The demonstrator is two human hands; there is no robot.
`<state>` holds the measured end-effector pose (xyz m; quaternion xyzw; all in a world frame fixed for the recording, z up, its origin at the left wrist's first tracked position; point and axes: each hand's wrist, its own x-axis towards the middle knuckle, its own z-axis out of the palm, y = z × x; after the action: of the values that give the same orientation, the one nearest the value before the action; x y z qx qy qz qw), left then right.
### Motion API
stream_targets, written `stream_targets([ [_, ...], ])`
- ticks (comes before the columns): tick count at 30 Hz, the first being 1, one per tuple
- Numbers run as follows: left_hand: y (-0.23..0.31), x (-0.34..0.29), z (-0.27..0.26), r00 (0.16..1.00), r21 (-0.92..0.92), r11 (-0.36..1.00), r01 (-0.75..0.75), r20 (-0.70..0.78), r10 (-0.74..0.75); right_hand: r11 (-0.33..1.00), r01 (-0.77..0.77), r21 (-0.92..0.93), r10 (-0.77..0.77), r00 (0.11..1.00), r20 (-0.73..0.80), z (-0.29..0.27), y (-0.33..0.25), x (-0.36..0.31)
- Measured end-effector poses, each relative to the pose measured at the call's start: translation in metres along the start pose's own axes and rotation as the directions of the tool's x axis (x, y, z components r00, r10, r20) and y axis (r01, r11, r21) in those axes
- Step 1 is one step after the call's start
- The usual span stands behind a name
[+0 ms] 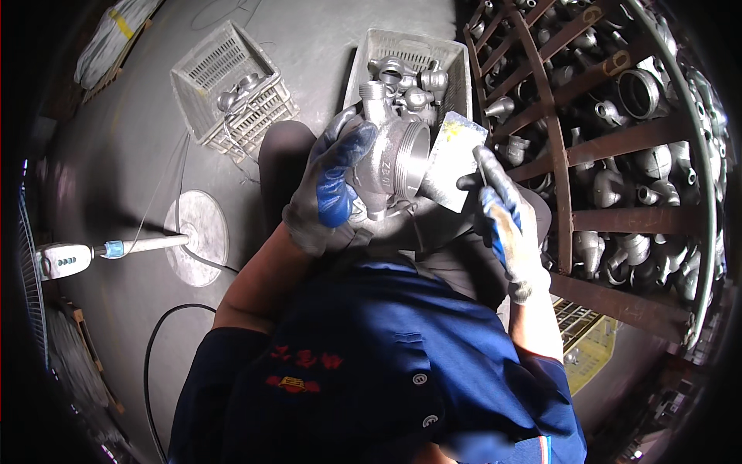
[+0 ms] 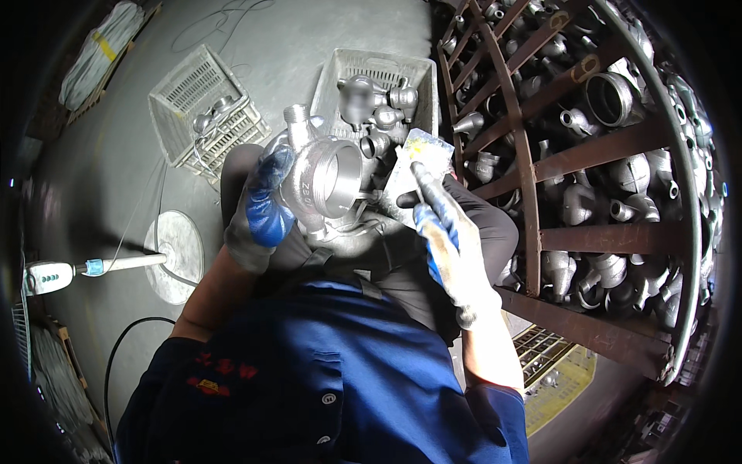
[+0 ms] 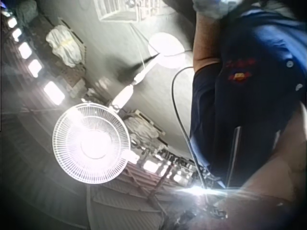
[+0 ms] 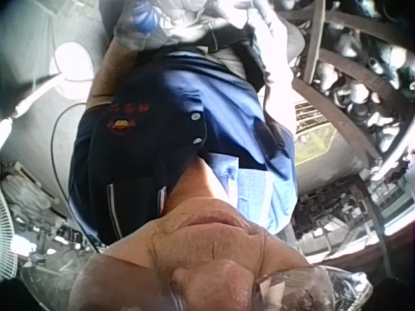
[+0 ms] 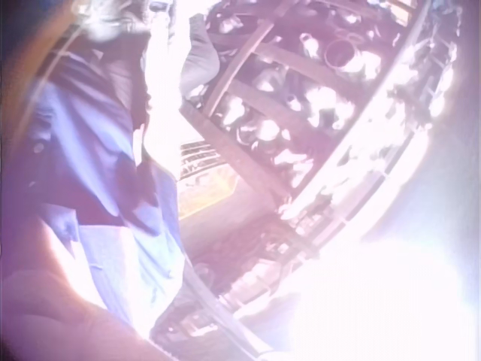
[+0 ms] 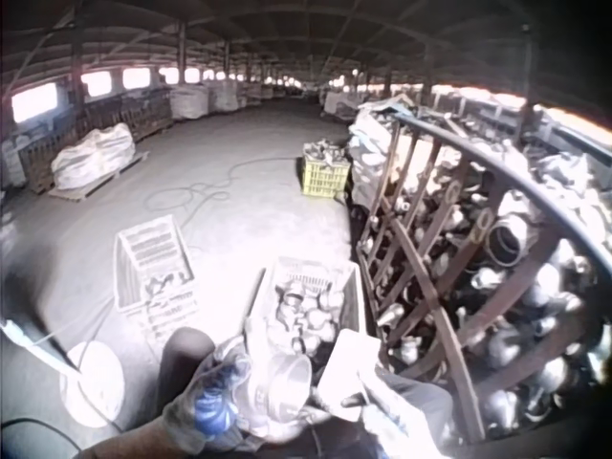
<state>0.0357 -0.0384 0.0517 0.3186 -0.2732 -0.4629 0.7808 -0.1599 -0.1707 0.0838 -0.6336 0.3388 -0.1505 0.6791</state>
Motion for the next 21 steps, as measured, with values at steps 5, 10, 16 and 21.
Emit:
stream_targets([
  [5, -0.005, -0.001, -0.005, 0.993, -0.125, 0.989, -0.084, -0.097, 0.072, 0.622, 0.491, -0.609, -0.481, 0.854, 0.197, -0.006, -0.001, -0.006],
  [10, -0.001, -0.005, 0.001, 0.991, -0.096, 0.993, -0.067, -0.122, 0.055, 0.381, 0.449, -0.808, -0.493, 0.838, 0.233, -0.004, -0.010, -0.010],
  [16, -0.001, -0.002, -0.002, 0.985, 0.018, 0.996, -0.090, -0.145, 0.092, 0.227, 0.456, -0.860, -0.482, 0.820, 0.308, -0.002, -0.015, -0.008],
  [21, -0.001, -0.004, -0.002, 0.987, 0.017, 0.998, -0.057, -0.146, 0.059, 0.148, 0.441, -0.885, -0.480, 0.815, 0.326, 0.000, -0.016, -0.009],
])
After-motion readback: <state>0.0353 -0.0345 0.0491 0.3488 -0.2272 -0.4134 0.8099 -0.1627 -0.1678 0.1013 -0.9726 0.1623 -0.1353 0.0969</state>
